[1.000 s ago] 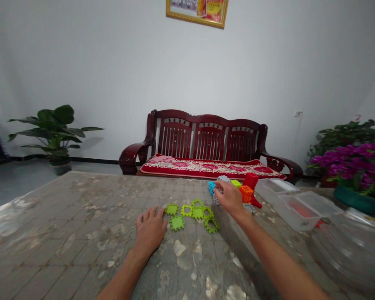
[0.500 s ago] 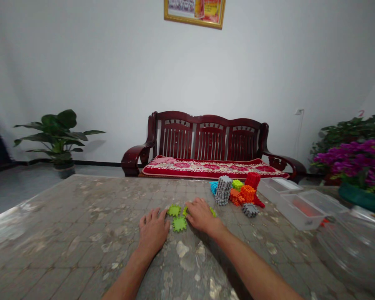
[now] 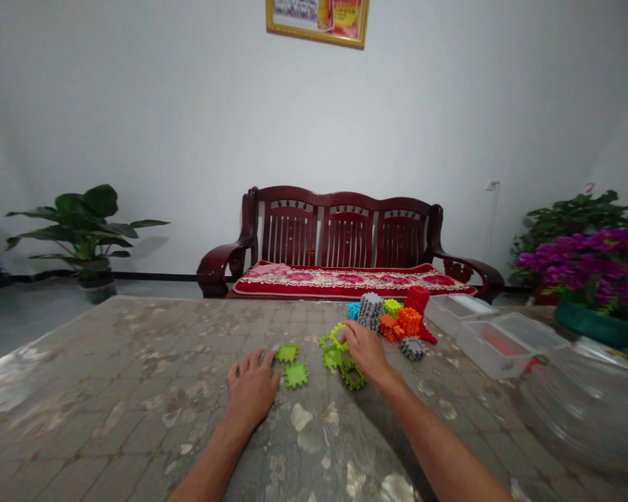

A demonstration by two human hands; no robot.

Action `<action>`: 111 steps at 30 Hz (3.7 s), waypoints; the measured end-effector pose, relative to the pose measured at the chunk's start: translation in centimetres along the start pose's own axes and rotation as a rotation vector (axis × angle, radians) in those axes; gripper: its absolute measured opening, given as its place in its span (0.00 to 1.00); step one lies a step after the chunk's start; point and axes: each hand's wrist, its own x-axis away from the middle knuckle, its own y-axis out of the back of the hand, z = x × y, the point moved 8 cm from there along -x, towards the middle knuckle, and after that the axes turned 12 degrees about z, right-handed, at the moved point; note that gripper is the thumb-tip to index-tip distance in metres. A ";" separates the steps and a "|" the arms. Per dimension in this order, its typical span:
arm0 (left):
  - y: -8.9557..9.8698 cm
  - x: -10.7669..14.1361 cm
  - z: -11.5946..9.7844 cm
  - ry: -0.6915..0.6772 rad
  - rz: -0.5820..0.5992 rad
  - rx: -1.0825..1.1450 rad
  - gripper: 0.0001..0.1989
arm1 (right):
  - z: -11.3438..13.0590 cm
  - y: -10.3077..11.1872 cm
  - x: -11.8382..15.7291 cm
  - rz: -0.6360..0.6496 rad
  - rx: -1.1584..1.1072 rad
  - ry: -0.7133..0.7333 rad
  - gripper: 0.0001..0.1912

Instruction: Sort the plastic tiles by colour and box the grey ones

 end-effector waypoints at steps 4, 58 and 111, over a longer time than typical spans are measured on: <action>0.0 0.0 0.0 0.000 -0.007 -0.005 0.25 | -6.0 2.0 1.4 -0.007 -0.037 -0.088 0.21; -1.3 -0.9 0.6 0.000 -0.033 -0.065 0.24 | -14.4 12.3 -6.7 -0.158 0.503 -0.485 0.25; -0.2 -0.1 0.0 -0.003 -0.021 0.007 0.24 | -5.7 -1.0 1.8 -0.124 -0.103 0.076 0.10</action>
